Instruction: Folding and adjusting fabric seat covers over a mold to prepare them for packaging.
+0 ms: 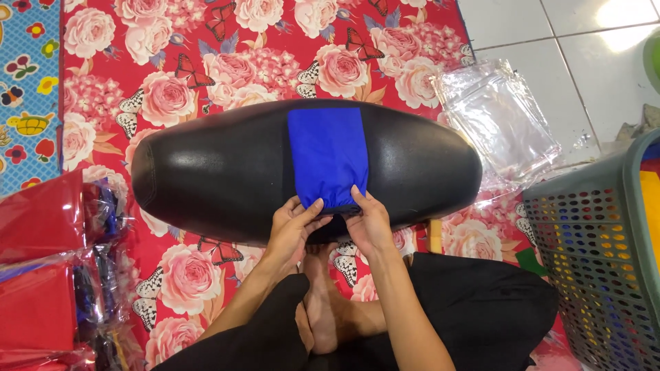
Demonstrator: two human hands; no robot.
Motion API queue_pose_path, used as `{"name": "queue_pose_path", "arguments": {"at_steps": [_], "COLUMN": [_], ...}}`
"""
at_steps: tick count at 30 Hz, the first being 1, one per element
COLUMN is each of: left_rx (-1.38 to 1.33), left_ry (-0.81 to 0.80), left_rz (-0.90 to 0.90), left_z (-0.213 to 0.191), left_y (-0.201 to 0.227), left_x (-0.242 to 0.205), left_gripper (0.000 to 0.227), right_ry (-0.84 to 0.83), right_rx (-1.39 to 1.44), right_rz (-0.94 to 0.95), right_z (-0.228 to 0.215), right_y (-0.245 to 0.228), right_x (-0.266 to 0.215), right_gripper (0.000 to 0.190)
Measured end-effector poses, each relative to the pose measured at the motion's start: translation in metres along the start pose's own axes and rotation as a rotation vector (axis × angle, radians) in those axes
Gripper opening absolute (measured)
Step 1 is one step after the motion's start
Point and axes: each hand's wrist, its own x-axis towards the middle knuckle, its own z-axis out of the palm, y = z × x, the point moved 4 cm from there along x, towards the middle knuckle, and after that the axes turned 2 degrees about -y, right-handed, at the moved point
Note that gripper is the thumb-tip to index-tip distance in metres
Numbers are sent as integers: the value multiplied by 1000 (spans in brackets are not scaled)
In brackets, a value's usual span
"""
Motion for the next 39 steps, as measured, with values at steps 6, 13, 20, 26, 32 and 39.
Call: {"name": "queue_pose_path", "arguments": {"at_steps": [6,13,20,26,32,39], "left_rx": [163,1260,1607,1445,1353,1184], "left_ry": [-27,88,-145,-246,-306,-252], "left_rz": [-27,933,562,563,530,492], "left_z": [-26,-12,-28,-24,-4,1], "left_y": [-10,116,126,136,150,145], "left_x": [24,60,199,194,163,158], "left_gripper": [70,31,26,18,14,16], "right_ry": [-6,-14,-4,0,22,93], "right_rx": [-101,-249,-250,-262,-277,-249], "right_rz": [-55,-61,-50,-25,-22,-49], "right_z": [-13,-24,-27,-22,-19,-24], "right_y": [-6,-27,-30,-33,-33,-31], "right_x": [10,16,13,10,8,6], "right_gripper": [18,19,20,21,21,20]}}
